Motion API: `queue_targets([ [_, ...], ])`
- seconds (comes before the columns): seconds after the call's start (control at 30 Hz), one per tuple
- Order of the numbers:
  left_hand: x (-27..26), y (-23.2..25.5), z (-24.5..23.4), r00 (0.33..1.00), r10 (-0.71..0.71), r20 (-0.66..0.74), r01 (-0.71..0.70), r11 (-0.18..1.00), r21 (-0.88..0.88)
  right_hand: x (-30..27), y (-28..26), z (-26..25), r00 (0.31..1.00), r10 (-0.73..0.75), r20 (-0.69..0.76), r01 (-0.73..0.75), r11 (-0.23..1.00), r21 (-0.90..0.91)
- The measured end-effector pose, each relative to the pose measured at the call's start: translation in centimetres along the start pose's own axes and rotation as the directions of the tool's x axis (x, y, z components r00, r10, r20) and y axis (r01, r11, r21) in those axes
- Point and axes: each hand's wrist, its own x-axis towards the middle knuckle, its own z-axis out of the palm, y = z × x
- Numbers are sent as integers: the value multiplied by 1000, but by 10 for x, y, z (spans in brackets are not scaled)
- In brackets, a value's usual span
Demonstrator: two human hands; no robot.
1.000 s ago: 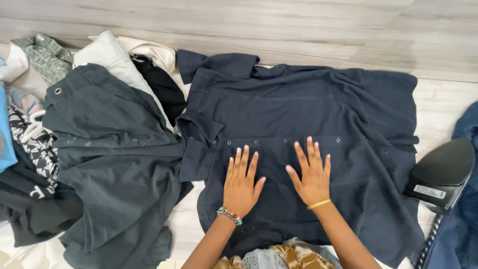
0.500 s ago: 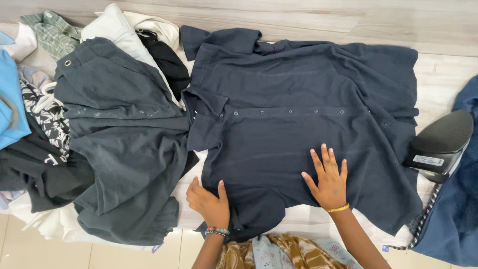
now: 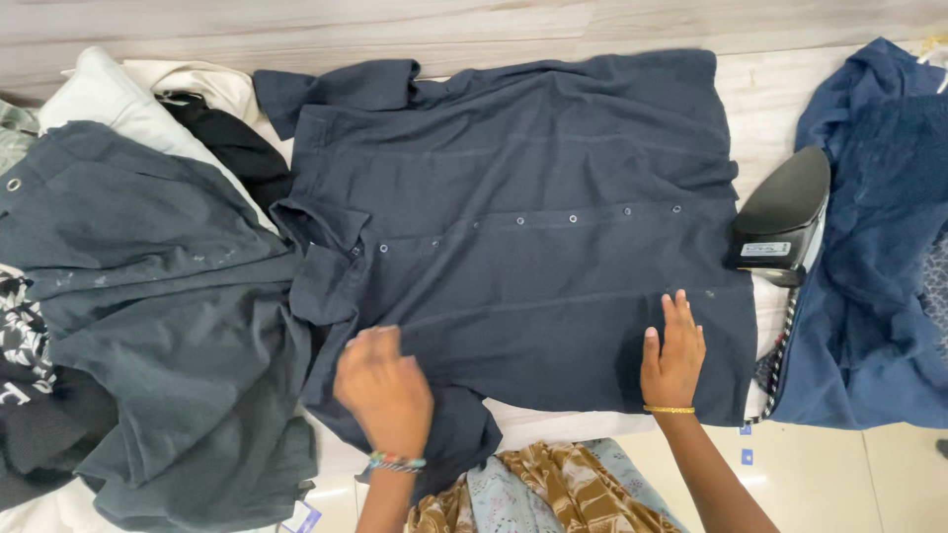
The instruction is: The person irons a pair of dark shorts and a dark long-sleeved shirt on a tiled floor. They smooth the fabric with their hands, use the iron to remove wrinkles, and reposition the garments to iron different sections.
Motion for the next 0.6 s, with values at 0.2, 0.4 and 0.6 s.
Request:
queue_targets([
  [0.2, 5, 57, 46, 880, 330, 342, -242, 931, -274, 7, 56, -8, 975, -75, 208, 126, 960, -248],
  [0.4, -37, -23, 10, 745, 545, 385, -465, 838, -286, 13, 52, -15, 967, -142, 210, 187, 960, -209],
  [0.6, -71, -72, 12, 448, 766, 462, -598, 640, -482, 36, 106, -65, 949, -187, -254, 133, 968, -213],
])
